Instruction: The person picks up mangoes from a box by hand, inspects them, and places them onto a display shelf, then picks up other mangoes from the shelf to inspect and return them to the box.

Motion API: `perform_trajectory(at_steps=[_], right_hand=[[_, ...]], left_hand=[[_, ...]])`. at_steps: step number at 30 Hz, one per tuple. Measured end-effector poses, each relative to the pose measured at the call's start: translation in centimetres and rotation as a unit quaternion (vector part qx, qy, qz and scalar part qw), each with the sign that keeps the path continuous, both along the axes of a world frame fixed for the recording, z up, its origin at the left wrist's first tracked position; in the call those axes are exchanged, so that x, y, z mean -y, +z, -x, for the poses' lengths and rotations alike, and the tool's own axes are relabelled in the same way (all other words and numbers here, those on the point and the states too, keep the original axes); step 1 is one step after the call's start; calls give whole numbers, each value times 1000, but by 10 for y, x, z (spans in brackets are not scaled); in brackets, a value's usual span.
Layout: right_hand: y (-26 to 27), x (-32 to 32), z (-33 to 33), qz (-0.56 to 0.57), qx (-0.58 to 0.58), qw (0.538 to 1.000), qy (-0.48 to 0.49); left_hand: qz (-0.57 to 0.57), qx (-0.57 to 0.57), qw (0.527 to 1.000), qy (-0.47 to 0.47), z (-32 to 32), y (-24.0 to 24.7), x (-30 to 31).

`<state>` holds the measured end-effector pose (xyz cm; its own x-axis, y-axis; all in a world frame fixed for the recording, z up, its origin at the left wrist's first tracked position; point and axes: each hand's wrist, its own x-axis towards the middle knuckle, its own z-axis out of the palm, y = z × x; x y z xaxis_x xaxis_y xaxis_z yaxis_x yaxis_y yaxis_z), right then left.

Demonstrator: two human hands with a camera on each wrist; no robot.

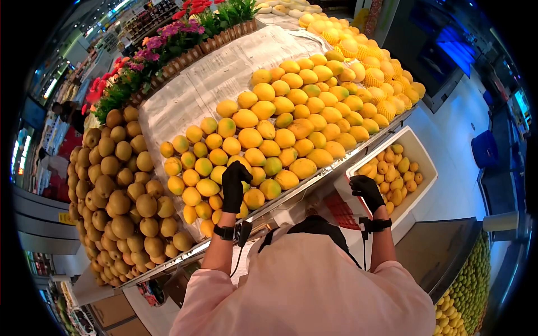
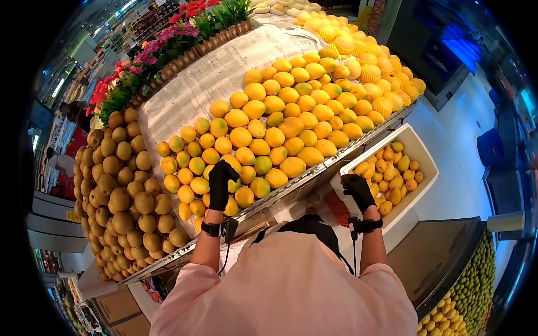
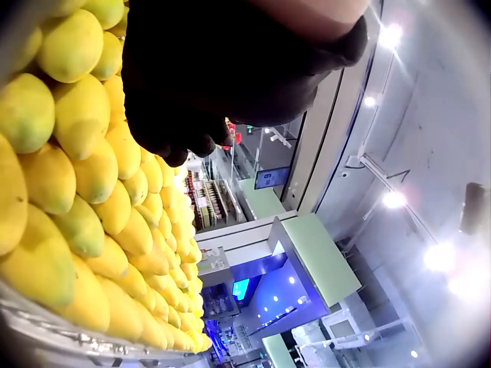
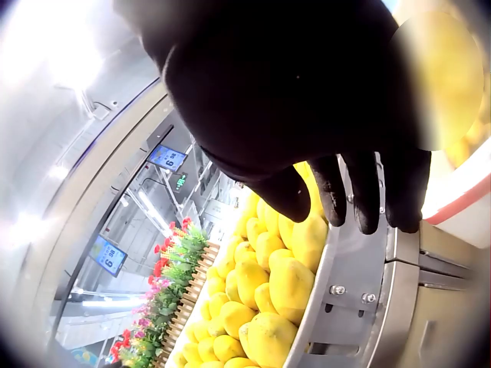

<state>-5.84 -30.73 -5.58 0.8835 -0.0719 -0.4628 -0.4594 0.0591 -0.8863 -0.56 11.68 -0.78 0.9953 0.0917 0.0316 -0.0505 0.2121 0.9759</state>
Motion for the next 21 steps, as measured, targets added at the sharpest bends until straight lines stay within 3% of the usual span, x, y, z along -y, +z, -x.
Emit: perform_trajectory(at_steps=[2,15,21], right_hand=[[-2,2,7,-3,-2,1000,-7],[-41,26,49,82,1,987,-141],[-61,45,65,8,2,980,-201]], left_hand=[[-38,21,999,-30,19,-11,-5],[-31,-5,999,23,78,-39,1],[33,-28,998,42,81,-43,4]])
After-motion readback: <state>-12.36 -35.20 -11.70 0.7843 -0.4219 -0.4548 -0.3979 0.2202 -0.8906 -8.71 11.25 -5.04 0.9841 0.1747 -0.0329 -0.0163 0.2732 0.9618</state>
